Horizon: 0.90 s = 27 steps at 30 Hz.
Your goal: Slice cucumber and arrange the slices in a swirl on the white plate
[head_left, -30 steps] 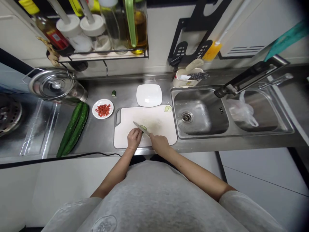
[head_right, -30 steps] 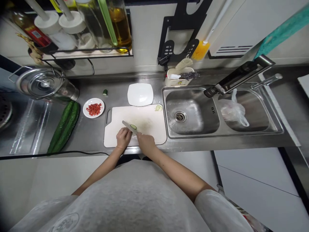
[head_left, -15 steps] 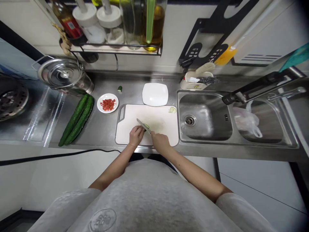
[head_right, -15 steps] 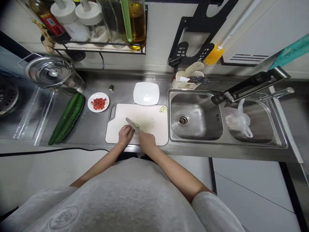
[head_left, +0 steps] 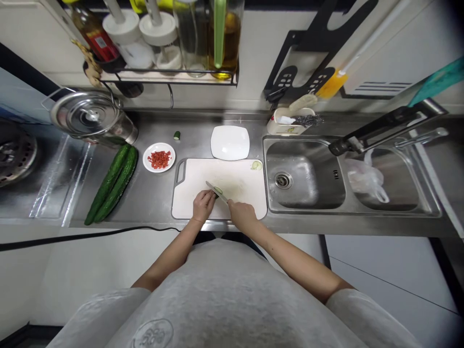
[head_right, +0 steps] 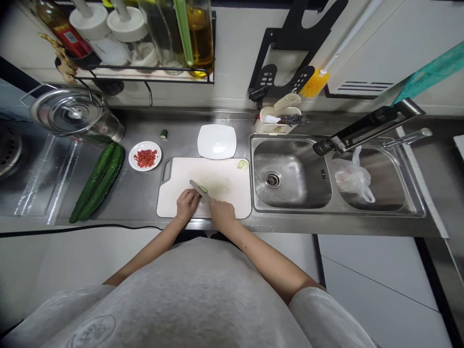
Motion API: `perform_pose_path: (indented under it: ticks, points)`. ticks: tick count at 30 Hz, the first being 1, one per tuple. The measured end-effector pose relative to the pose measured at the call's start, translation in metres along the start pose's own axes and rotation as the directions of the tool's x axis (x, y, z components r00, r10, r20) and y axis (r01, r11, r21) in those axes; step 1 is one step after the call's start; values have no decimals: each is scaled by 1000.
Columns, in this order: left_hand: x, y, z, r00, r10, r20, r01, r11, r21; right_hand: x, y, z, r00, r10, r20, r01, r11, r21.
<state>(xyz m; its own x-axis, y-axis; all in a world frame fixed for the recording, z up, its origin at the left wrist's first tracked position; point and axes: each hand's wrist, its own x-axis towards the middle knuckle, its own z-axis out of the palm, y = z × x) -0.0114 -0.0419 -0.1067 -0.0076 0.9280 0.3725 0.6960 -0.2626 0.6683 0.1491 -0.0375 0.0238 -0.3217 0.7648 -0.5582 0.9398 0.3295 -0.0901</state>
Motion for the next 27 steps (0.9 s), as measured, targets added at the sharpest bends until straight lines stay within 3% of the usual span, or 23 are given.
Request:
perform_pose_path:
  ticks: [17, 27]
  points:
    - [1, 3, -1, 1000, -21, 21, 21, 1000, -6, 9, 0, 10, 997, 16, -71, -12, 999, 45]
    - [3, 6, -2, 1000, -20, 21, 20, 1000, -1, 10, 2, 9, 999, 10, -50, -7, 999, 41]
